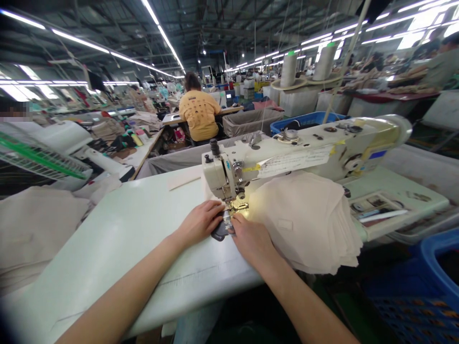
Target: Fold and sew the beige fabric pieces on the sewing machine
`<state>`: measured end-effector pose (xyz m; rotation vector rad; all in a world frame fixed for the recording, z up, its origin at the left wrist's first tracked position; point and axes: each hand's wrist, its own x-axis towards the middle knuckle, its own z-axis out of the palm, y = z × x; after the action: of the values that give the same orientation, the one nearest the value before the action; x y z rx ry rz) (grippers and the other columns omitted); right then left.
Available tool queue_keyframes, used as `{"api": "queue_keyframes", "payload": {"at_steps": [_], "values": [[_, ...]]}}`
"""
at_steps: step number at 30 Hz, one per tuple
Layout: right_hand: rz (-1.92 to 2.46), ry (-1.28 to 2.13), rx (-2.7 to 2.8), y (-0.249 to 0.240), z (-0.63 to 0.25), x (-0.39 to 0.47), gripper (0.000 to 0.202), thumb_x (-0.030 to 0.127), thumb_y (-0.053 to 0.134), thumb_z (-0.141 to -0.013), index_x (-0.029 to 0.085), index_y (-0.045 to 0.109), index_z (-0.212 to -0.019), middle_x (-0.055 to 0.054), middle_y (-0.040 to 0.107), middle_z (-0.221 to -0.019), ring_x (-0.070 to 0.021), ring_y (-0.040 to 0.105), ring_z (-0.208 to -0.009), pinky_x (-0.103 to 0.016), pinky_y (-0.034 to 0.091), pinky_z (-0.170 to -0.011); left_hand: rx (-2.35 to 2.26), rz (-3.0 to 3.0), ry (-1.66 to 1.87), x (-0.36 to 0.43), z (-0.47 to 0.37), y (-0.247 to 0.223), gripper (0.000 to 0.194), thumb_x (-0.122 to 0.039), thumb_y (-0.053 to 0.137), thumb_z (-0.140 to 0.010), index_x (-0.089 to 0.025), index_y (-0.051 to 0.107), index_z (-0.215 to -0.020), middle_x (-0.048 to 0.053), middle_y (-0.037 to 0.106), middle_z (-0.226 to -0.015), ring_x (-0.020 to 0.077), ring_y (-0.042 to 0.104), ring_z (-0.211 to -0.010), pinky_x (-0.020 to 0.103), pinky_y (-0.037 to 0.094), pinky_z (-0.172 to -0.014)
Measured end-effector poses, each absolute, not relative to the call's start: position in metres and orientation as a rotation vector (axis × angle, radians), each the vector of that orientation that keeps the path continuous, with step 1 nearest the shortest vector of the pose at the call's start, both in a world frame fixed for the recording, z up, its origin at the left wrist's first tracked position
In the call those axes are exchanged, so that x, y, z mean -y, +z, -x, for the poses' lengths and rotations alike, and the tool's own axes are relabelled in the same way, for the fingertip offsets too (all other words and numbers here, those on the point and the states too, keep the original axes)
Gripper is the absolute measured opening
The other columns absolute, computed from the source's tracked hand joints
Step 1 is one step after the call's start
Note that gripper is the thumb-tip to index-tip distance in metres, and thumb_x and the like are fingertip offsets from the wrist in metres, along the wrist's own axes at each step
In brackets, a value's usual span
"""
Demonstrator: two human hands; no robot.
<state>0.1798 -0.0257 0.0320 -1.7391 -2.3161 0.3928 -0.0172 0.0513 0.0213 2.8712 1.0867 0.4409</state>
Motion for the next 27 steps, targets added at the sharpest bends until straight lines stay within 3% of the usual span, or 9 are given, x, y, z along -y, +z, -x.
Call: {"api": "queue_keyframes", "payload": {"at_steps": [6, 17, 23, 27], "values": [[1.637, 0.431, 2.264, 0.030, -0.188, 0.036, 0.030, 0.023, 0.050, -0.100, 0.020, 0.063, -0.127, -0.008, 0.063, -0.136, -0.0230, 0.069, -0.107, -0.032, 0.053, -0.087, -1.178, -2.927, 0.164, -0.002, 0.005, 0.033, 0.019, -0.033, 0.053, -0.098, -0.017, 0.063, -0.105, 0.011, 0.063, -0.102, 0.0289, 0.059, -0.097, 0.045, 0.054, -0.083], [1.697, 0.402, 2.339, 0.020, -0.188, 0.055, 0.030, 0.022, 0.048, -0.100, 0.019, 0.065, -0.125, -0.011, 0.064, -0.135, -0.0230, 0.070, -0.102, -0.034, 0.054, -0.084, -1.001, -2.951, 0.147, 0.018, -0.002, 0.035, 0.022, -0.024, 0.046, -0.100, -0.017, 0.061, -0.115, 0.011, 0.065, -0.107, 0.0263, 0.059, -0.098, 0.042, 0.054, -0.084], [1.735, 0.402, 2.369, 0.023, -0.187, 0.054, 0.031, 0.022, 0.046, -0.101, 0.019, 0.064, -0.127, -0.009, 0.064, -0.136, -0.0230, 0.071, -0.099, -0.032, 0.054, -0.083, -0.889, -2.940, 0.308, 0.017, 0.001, 0.027, 0.026, -0.022, 0.044, -0.101, -0.014, 0.060, -0.119, 0.014, 0.063, -0.124, 0.0283, 0.056, -0.122, 0.044, 0.053, -0.103], [1.721, 0.407, 2.362, 0.024, -0.187, 0.047, 0.028, 0.023, 0.046, -0.102, 0.020, 0.065, -0.123, -0.008, 0.065, -0.131, -0.0219, 0.071, -0.097, -0.031, 0.052, -0.079, -0.842, -2.912, 0.340, 0.008, 0.003, 0.025, 0.028, -0.025, 0.041, -0.102, -0.015, 0.061, -0.119, 0.013, 0.065, -0.123, 0.0269, 0.060, -0.119, 0.045, 0.054, -0.103]]}}
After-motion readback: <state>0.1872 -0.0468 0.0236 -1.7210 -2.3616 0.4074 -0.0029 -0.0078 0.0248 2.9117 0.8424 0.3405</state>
